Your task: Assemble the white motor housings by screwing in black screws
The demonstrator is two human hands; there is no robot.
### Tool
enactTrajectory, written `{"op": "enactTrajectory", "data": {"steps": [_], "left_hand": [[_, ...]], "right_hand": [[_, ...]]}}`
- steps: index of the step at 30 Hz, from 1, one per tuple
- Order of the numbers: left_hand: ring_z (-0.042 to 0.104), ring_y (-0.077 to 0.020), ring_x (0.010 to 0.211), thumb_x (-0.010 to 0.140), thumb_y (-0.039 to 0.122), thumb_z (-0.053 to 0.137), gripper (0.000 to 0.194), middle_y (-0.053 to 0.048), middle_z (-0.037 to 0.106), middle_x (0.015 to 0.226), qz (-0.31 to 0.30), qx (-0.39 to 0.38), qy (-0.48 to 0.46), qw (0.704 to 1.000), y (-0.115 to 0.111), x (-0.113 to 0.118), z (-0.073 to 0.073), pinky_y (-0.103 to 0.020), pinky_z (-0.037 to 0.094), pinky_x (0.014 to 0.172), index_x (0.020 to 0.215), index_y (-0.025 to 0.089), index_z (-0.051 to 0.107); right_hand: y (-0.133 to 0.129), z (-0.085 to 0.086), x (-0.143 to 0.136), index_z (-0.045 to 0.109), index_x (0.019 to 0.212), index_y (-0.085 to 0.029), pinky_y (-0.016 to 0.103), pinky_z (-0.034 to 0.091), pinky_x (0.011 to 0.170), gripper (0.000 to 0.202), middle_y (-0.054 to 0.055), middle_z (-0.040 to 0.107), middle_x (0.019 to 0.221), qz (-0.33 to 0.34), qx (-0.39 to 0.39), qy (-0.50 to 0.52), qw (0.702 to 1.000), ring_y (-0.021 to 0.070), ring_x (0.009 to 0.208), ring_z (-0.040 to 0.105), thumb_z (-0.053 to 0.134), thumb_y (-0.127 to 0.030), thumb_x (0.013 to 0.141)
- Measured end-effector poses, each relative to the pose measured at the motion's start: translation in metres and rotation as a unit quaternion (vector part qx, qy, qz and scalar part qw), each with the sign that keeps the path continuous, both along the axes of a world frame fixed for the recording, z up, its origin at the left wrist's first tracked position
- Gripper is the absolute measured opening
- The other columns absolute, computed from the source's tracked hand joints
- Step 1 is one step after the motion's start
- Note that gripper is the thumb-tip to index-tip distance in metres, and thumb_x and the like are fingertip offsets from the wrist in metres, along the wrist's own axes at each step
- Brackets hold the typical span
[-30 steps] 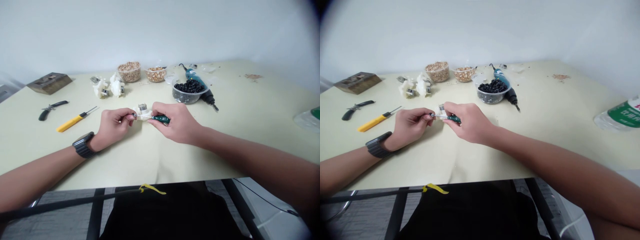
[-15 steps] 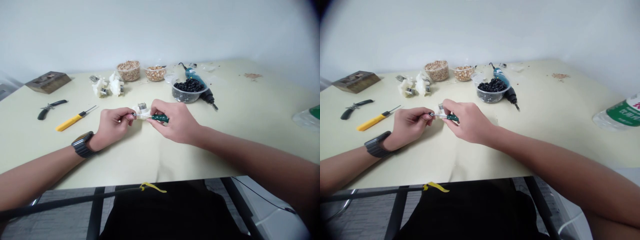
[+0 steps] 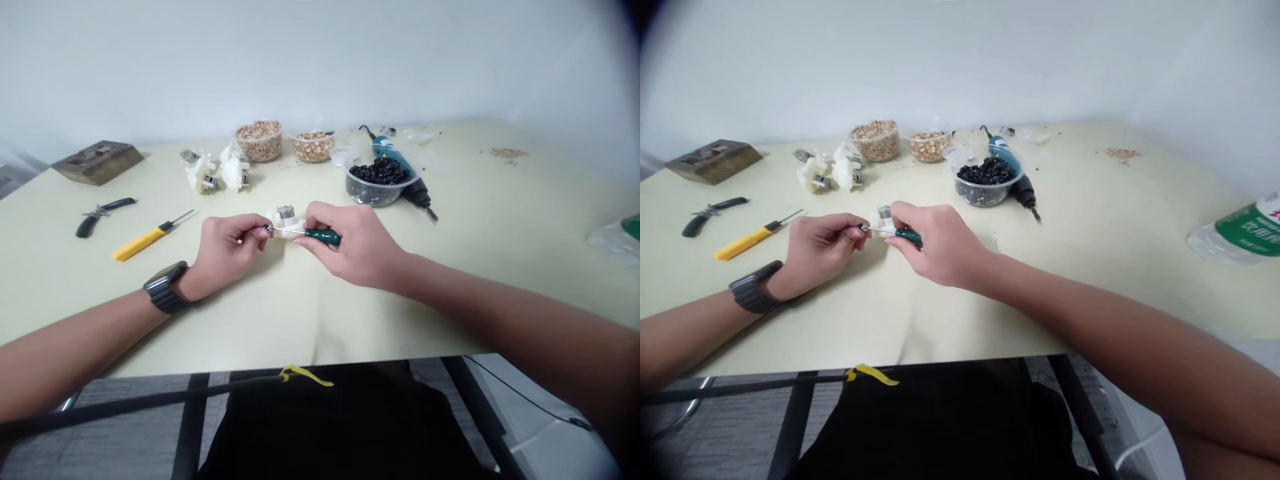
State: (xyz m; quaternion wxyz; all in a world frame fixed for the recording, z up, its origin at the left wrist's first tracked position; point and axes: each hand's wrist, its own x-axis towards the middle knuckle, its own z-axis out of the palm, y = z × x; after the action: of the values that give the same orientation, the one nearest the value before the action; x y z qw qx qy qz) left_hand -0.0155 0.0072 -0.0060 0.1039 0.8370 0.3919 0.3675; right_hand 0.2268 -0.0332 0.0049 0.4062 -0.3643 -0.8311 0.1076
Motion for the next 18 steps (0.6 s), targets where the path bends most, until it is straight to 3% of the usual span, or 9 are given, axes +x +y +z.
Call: {"op": "enactTrajectory", "data": {"steps": [5,10,18], "left_hand": [[0.051,-0.008,0.048,0.086,0.017,0.056,0.02,0.003,0.067,0.057,-0.003,-0.003,0.003,1.0,-0.0017,0.0017,0.0,-0.022,0.038,0.051,0.078,0.018,0.075],[0.053,-0.009,0.049,0.085,0.017,0.057,0.02,0.002,0.068,0.057,-0.009,-0.002,0.001,1.0,-0.0029,0.003,0.0003,-0.022,0.039,0.051,0.079,0.018,0.076],[0.046,-0.0079,0.046,0.085,0.017,0.056,0.021,0.003,0.067,0.057,0.007,-0.005,0.014,1.0,-0.0006,0.0016,-0.0011,-0.023,0.035,0.048,0.077,0.019,0.075]], "right_hand": [[-0.0005,0.0025,-0.0005,0.053,0.082,-0.02,0.024,0.032,0.063,0.018,-0.004,0.057,0.073,0.005,-0.022,0.016,1.0,0.0093,0.063,0.044,0.068,-0.024,0.092],[-0.0033,0.006,-0.0013,0.054,0.086,-0.02,0.027,0.027,0.057,0.021,-0.006,0.053,0.061,-0.053,-0.1,-0.002,0.994,0.0089,0.052,0.037,0.063,-0.036,0.096],[0.0016,-0.0007,0.0,0.055,0.082,-0.02,0.024,0.034,0.066,0.017,-0.003,0.061,0.075,0.002,-0.018,0.016,1.0,0.0104,0.066,0.045,0.071,-0.022,0.09]]}}
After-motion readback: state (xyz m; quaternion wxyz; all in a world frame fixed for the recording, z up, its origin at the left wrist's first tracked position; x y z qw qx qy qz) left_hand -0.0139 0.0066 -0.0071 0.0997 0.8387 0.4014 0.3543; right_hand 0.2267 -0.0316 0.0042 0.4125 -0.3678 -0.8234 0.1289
